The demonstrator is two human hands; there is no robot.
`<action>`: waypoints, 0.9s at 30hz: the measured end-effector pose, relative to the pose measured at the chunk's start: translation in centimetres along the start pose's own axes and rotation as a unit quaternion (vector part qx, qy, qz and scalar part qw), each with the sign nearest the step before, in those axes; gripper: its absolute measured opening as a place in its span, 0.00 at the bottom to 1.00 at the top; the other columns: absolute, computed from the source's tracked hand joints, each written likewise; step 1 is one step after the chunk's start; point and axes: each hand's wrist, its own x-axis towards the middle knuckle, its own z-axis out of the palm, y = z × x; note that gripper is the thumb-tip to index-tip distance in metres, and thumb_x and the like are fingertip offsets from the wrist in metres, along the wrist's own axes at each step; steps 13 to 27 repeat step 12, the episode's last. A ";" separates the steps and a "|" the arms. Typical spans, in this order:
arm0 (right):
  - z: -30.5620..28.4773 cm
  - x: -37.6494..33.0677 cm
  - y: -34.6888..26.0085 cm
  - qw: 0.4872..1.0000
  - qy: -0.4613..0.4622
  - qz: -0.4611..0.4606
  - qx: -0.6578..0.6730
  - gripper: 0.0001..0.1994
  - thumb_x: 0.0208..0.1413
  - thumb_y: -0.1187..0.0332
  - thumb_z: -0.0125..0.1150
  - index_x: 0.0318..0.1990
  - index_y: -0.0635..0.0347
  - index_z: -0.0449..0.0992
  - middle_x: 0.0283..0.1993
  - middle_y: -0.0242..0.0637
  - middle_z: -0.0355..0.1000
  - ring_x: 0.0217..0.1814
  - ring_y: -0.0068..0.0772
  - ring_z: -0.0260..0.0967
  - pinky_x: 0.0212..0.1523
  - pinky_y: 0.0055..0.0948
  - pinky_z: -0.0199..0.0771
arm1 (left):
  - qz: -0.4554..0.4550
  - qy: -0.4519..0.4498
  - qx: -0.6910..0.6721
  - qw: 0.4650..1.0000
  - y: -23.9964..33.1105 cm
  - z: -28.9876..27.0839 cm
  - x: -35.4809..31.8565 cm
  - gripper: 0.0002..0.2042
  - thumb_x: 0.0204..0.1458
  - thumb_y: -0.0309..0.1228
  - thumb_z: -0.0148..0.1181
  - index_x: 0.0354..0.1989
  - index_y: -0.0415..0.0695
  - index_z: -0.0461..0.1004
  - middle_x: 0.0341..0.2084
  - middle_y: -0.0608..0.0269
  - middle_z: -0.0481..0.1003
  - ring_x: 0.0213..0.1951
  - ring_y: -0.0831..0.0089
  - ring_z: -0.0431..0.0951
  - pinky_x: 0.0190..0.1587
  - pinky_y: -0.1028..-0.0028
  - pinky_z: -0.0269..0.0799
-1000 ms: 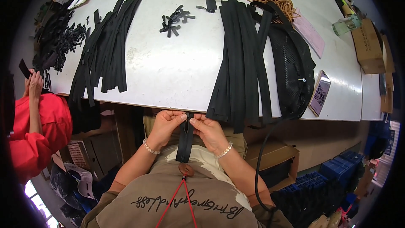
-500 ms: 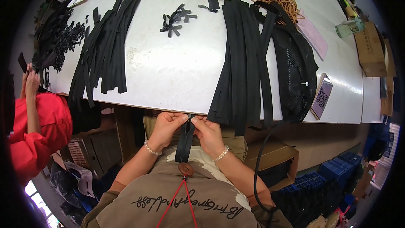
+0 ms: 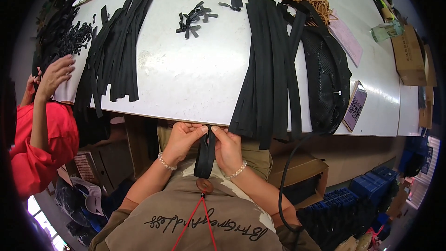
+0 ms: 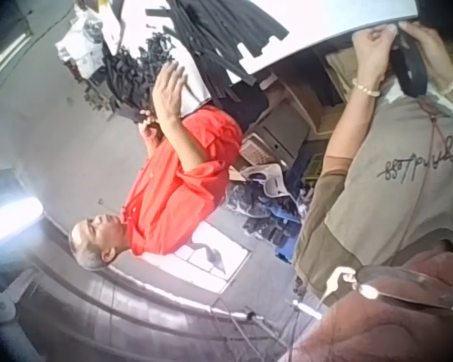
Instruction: Assembling plastic buckles onto black webbing straps at a workshop bench.
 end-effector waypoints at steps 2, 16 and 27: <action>0.5 -0.1 -0.2 1.000 0.013 0.029 -0.002 0.02 0.54 0.75 0.54 0.34 0.63 0.71 0.31 0.31 0.70 0.27 0.19 0.65 0.30 0.21 0.66 | -0.003 0.006 -0.021 1.000 -0.3 0.0 -0.1 0.03 0.49 0.22 0.60 0.31 0.37 0.74 0.27 0.64 0.76 0.28 0.83 0.74 0.31 0.84 0.71; -1.6 -1.4 -1.0 0.970 -0.149 -0.090 -0.171 0.06 0.55 0.74 0.55 0.40 0.61 0.73 0.39 0.32 0.70 0.39 0.19 0.66 0.42 0.19 0.68 | 0.264 -0.001 0.097 0.960 -0.3 0.6 -2.7 0.04 0.49 0.20 0.59 0.33 0.39 0.76 0.29 0.61 0.77 0.32 0.78 0.74 0.35 0.81 0.71; -1.6 -1.4 -1.0 0.970 -0.149 -0.090 -0.171 0.06 0.55 0.74 0.55 0.40 0.61 0.73 0.39 0.32 0.70 0.39 0.19 0.66 0.42 0.19 0.68 | 0.264 -0.001 0.097 0.960 -0.3 0.6 -2.7 0.04 0.49 0.20 0.59 0.33 0.39 0.76 0.29 0.61 0.77 0.32 0.78 0.74 0.35 0.81 0.71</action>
